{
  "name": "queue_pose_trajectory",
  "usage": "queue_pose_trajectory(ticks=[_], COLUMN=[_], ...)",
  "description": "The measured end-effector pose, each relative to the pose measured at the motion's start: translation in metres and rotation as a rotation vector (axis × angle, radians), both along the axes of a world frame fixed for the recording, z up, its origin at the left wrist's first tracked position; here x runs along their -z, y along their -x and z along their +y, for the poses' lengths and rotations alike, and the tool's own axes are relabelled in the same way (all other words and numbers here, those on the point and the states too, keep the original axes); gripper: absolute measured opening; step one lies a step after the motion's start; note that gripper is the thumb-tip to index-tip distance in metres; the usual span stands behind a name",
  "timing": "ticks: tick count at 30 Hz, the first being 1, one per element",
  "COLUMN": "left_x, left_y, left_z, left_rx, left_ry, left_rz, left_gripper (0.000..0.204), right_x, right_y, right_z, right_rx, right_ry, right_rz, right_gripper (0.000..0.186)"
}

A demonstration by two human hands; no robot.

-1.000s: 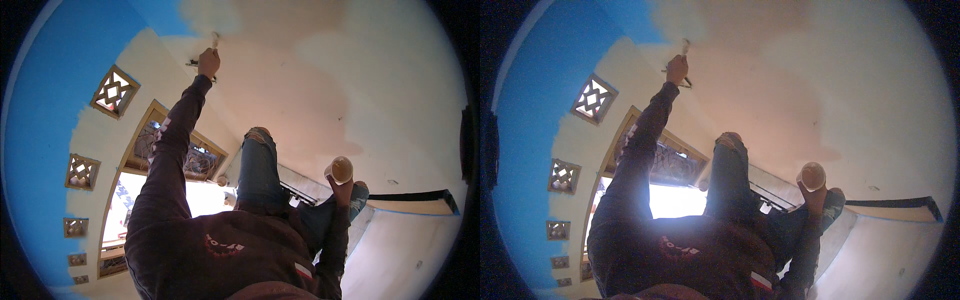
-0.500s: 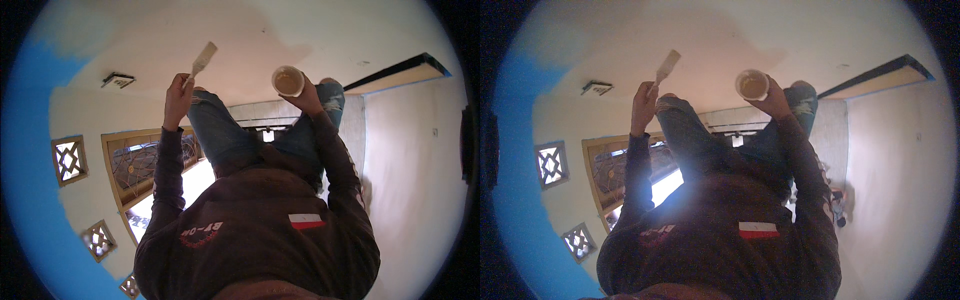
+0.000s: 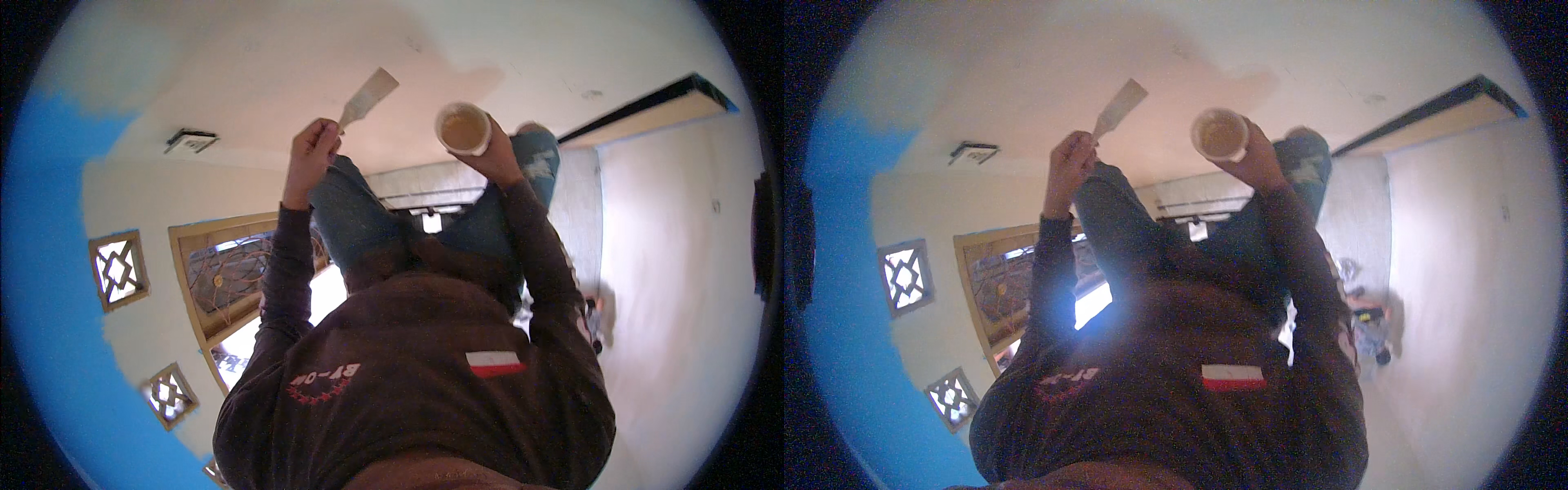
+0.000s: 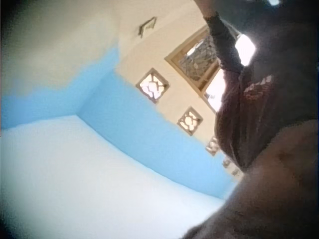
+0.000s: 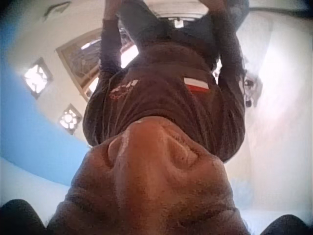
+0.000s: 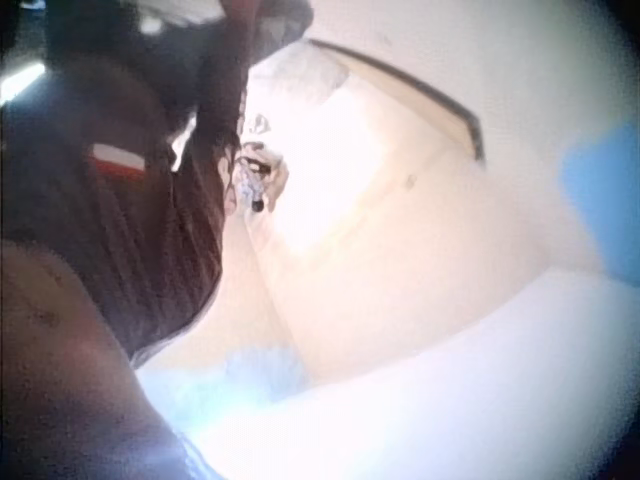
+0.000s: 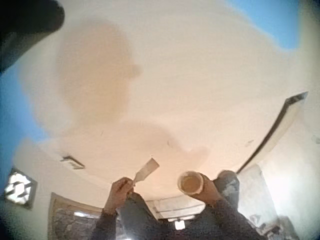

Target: The person paints a ceiling using a small brush and a cup of paint. They repeatedly dip the brush into the cup and apply paint to the ceiling surface in a systematic manner.

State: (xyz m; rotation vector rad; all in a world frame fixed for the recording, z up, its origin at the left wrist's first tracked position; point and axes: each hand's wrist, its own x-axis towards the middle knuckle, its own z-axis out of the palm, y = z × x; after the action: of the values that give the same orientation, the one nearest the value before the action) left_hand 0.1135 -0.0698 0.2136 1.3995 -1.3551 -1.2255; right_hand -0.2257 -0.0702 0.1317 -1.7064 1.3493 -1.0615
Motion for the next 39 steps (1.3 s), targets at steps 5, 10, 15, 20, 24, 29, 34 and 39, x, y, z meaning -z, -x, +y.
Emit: queue_pose_trajectory(ticks=[5, 10, 15, 20, 24, 29, 34, 39], left_x=[-0.018, -0.037, -0.055, -0.081, -0.122, -0.148, -0.151, -0.154], left_y=[-0.031, -0.114, -0.238, -0.337, -0.428, -0.422, -0.391, -0.322], left_z=[0.002, -0.016, -0.048, -0.102, -0.138, -0.171, -0.162, -0.124], left_rx=[-0.181, -0.499, -0.822, -1.101, -1.088, -0.298, -0.642, -0.619], left_ry=[0.072, 0.237, 0.464, 0.678, 0.473, 0.012, 0.275, 0.258], left_rz=[-0.121, -0.345, -0.728, -1.078, -1.427, -2.212, -0.851, -0.058], left_gripper=[0.021, 0.024, 0.042, 0.038, 0.028, 0.019, 0.021, 0.02], right_x=[0.005, 0.013, 0.015, 0.024, 0.026, 0.017, 0.018, 0.023], right_y=[-0.006, -0.006, 0.0, 0.005, -0.003, 0.003, -0.007, 0.005], right_z=[-0.006, -0.007, -0.004, -0.003, -0.006, -0.001, -0.002, 0.001], right_rx=[0.033, 0.01, 0.022, 0.044, 0.026, 0.055, 0.028, 0.045], right_ry=[0.04, -0.003, -0.029, -0.004, 0.023, 0.021, 0.032, 0.018], right_rz=[-0.006, -0.132, -0.105, -0.093, -0.084, -0.088, -0.09, -0.031], right_gripper=[0.077, 0.076, 0.077, 0.077, 0.073, 0.07, 0.07, 0.069])
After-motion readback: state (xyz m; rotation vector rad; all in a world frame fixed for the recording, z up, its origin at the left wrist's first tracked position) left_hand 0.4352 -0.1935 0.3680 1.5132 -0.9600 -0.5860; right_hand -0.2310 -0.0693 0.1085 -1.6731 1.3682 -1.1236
